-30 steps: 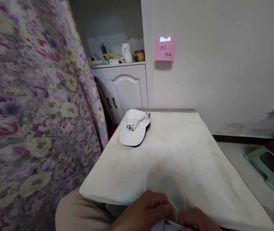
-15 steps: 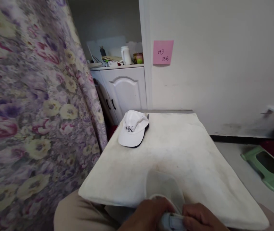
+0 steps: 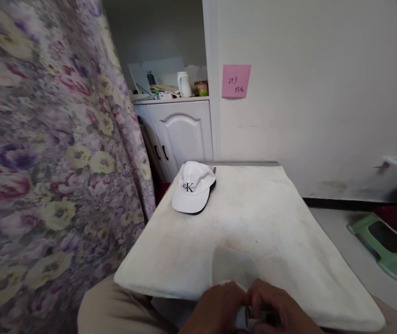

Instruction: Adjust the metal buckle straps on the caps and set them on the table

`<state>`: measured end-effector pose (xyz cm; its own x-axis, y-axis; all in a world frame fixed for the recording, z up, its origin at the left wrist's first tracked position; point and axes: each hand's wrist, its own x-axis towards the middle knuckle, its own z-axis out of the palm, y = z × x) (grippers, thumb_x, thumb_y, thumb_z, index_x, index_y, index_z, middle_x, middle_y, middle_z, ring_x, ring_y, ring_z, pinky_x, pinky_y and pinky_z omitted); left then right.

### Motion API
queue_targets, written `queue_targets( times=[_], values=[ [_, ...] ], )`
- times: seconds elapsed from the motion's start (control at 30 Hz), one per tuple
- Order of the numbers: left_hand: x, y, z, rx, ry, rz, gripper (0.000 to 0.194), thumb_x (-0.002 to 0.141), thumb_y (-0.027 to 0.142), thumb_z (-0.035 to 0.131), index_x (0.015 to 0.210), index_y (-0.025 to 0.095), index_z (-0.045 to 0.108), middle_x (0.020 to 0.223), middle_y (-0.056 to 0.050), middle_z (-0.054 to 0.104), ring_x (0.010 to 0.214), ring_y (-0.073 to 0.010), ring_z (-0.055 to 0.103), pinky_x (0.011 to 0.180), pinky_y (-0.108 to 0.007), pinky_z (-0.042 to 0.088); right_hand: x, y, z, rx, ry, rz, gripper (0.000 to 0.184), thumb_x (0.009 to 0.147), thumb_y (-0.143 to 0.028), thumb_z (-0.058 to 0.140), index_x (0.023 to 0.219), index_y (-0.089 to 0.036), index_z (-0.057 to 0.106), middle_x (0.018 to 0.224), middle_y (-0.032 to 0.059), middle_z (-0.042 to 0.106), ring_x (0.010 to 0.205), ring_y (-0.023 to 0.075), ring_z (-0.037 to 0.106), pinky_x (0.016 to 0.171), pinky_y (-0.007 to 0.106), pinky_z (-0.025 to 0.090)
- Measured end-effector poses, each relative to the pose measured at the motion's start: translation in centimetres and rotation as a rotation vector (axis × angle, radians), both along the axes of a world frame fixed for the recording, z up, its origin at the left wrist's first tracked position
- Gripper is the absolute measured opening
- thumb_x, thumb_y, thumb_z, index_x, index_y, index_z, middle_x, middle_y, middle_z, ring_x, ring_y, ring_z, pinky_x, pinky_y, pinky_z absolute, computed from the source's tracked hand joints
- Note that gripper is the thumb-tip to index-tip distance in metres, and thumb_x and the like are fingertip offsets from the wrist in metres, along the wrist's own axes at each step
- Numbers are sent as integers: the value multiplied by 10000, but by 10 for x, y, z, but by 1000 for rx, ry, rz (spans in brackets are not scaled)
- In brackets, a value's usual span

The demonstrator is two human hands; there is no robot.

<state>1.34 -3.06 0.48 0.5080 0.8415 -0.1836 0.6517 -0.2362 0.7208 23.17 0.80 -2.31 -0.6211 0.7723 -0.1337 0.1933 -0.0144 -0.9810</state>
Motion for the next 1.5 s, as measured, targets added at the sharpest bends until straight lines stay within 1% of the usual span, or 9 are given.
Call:
queue_targets(
  times=[0.13, 0.27, 0.47, 0.67, 0.93, 1.13, 1.2, 1.33, 1.5],
  values=[
    [6, 13, -26, 158, 85, -56, 390, 818, 355, 745, 1172, 291, 595, 1081, -25, 683, 933, -234, 638, 778, -311, 400, -1, 1, 0, 51, 19, 17, 256, 793, -377, 630, 711, -248, 424, 846, 4, 563, 777, 188, 498, 712, 314, 391],
    [6, 15, -40, 222, 119, -69, 393, 834, 364, 700, 1198, 289, 571, 1076, -32, 700, 913, -238, 665, 741, -306, 415, -3, -2, 2, 61, -18, -53, 248, 862, -406, 575, 742, -248, 425, 890, 25, 575, 778, 194, 491, 722, 327, 404],
    [9, 17, -31, 136, 227, -46, 388, 760, 236, 709, 1127, 270, 589, 1080, -21, 712, 939, -236, 678, 746, -305, 429, -8, -3, 1, 145, -36, -109, 233, 859, -334, 536, 714, -257, 371, 906, 63, 621, 813, 225, 561, 745, 357, 438],
    [10, 17, -33, 147, 219, -49, 370, 767, 227, 679, 1120, 282, 582, 1101, -10, 705, 952, -234, 665, 762, -313, 428, -11, -3, -3, 181, -78, -99, 203, 728, -163, 522, 681, -260, 350, 875, 51, 643, 808, 222, 590, 735, 348, 439],
    [12, 17, -26, 143, 224, -45, 345, 761, 180, 670, 1086, 268, 598, 1076, -9, 715, 961, -219, 675, 761, -291, 429, -14, 3, -5, 208, -165, -86, 198, 668, -134, 517, 660, -256, 360, 851, 53, 658, 777, 215, 593, 699, 347, 427],
    [16, 19, -34, 173, 314, -72, 365, 774, 210, 693, 1123, 270, 605, 1100, -19, 727, 946, -246, 692, 718, -309, 425, -12, 6, 3, 187, -231, -53, 190, 660, -142, 541, 644, -248, 384, 801, 32, 631, 744, 200, 550, 680, 338, 397],
    [16, 19, -37, 186, 316, -70, 368, 773, 222, 705, 1122, 273, 604, 1084, -15, 733, 938, -244, 700, 707, -302, 424, -11, 6, 2, 151, -192, -58, 172, 654, -149, 549, 658, -245, 406, 770, 11, 607, 718, 184, 523, 660, 324, 382],
    [14, 18, -35, 211, 290, -55, 338, 774, 235, 715, 1095, 265, 613, 1047, -10, 737, 935, -237, 705, 701, -294, 425, -10, 4, -7, 9, -53, -93, 130, 694, -193, 586, 701, -235, 463, 719, -18, 571, 696, 171, 504, 646, 306, 384],
    [9, 19, -43, 200, 280, -47, 359, 772, 248, 731, 1107, 268, 605, 1070, -5, 737, 926, -231, 698, 736, -297, 450, -9, 2, -10, 114, -115, -112, 159, 822, -308, 578, 700, -218, 530, 807, 46, 659, 785, 224, 599, 735, 345, 444]
  ],
)
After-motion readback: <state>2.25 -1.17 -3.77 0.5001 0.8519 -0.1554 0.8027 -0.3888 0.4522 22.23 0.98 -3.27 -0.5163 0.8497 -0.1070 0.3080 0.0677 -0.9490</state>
